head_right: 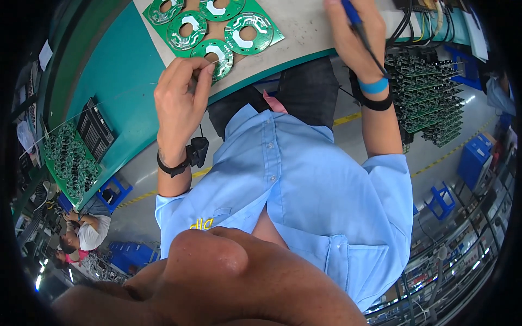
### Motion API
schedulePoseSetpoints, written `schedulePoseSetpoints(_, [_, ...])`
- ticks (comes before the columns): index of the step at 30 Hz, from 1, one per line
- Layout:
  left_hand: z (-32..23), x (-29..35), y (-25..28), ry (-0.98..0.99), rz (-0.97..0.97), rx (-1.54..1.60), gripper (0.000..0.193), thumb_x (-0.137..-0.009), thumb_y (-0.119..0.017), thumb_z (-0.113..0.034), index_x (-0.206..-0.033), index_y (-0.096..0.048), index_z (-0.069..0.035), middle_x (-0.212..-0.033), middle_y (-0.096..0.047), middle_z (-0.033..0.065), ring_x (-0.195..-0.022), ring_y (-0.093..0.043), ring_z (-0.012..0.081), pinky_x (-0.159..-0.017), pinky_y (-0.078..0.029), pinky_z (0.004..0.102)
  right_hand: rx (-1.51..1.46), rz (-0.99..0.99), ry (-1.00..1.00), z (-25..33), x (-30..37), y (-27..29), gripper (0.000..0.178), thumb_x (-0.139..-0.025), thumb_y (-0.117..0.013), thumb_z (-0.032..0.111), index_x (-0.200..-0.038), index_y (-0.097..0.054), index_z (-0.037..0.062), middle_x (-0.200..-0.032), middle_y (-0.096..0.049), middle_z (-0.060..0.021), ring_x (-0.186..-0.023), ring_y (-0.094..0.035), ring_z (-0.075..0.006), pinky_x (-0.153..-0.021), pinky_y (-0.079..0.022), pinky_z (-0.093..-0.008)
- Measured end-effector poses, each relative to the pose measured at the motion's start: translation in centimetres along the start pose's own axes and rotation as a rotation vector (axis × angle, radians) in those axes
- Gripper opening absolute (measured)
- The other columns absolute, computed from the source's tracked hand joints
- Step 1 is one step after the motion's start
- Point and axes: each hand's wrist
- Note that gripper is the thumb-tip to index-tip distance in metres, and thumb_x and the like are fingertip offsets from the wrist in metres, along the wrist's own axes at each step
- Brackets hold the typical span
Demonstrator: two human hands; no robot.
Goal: The person solders components onto a circuit board using a soldering iron and wire, then moves the board aside to pick up a stack of boards. They place a cardboard sheet onto the stack, flip it over, and resume soldering components onto the board.
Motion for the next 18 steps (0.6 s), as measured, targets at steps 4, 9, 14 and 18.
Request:
schedulePoseSetpoints(4, [0.1, 1.2, -0.1, 0.043, -0.017, -0.024, 0.010, -0.087, -0.078, -0.005, -0.091, -0.069, -0.005, -0.082, -0.067, 0.0072, -0.073, -0.063, 0.0282, -0.070, -0.046, 0.0406, -0.367, -0.167, 0.030, 0.0, 3.5, 0.4, 0.031, -0.100, -0.068, 0.015, -0.119, -0.067, -0.0098, -0.097, -0.072, -0.0184, -0.079, -0.068, -0.0180, -0.069, -0.054, -0.0296])
schedulePoseSetpoints(9, [0.5, 0.8, -0.3, -0.025, -0.024, -0.054, 0.010, -0.087, -0.078, -0.006, -0.090, -0.069, -0.006, -0.081, -0.066, 0.0061, -0.073, -0.061, 0.0263, -0.070, -0.042, 0.0396, -0.622, 0.122, 0.170, 2.5, 6.1, 2.1, 0.028, -0.099, -0.067, 0.011, -0.118, -0.067, -0.0090, -0.087, -0.072, -0.0178, -0.072, -0.066, -0.0193, -0.065, -0.051, -0.0307])
schedulePoseSetpoints(14, [0.4, 0.5, -0.6, -0.040, -0.020, -0.062, 0.011, -0.087, -0.079, -0.007, -0.089, -0.069, -0.007, -0.080, -0.065, 0.0053, -0.073, -0.061, 0.0250, -0.070, -0.039, 0.0389, -0.566, 0.242, 0.143, 3.4, 7.1, 1.4, 0.024, -0.097, -0.067, 0.008, -0.113, -0.069, -0.0094, -0.079, -0.072, -0.0176, -0.065, -0.065, -0.0206, -0.062, -0.049, -0.0317])
schedulePoseSetpoints(18, [0.4, 0.6, -0.8, -0.038, -0.029, -0.054, 0.011, -0.086, -0.079, -0.007, -0.089, -0.069, -0.007, -0.080, -0.065, 0.0050, -0.073, -0.061, 0.0249, -0.069, -0.039, 0.0390, -0.537, 0.250, 0.119, 3.4, 7.2, 0.8, 0.021, -0.096, -0.067, 0.007, -0.109, -0.070, -0.0097, -0.079, -0.073, -0.0179, -0.064, -0.066, -0.0214, -0.062, -0.050, -0.0317])
Point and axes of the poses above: each hand's wrist, its own x-axis away from the middle knuckle, its own y-axis out of the back of the hand, z = x × y
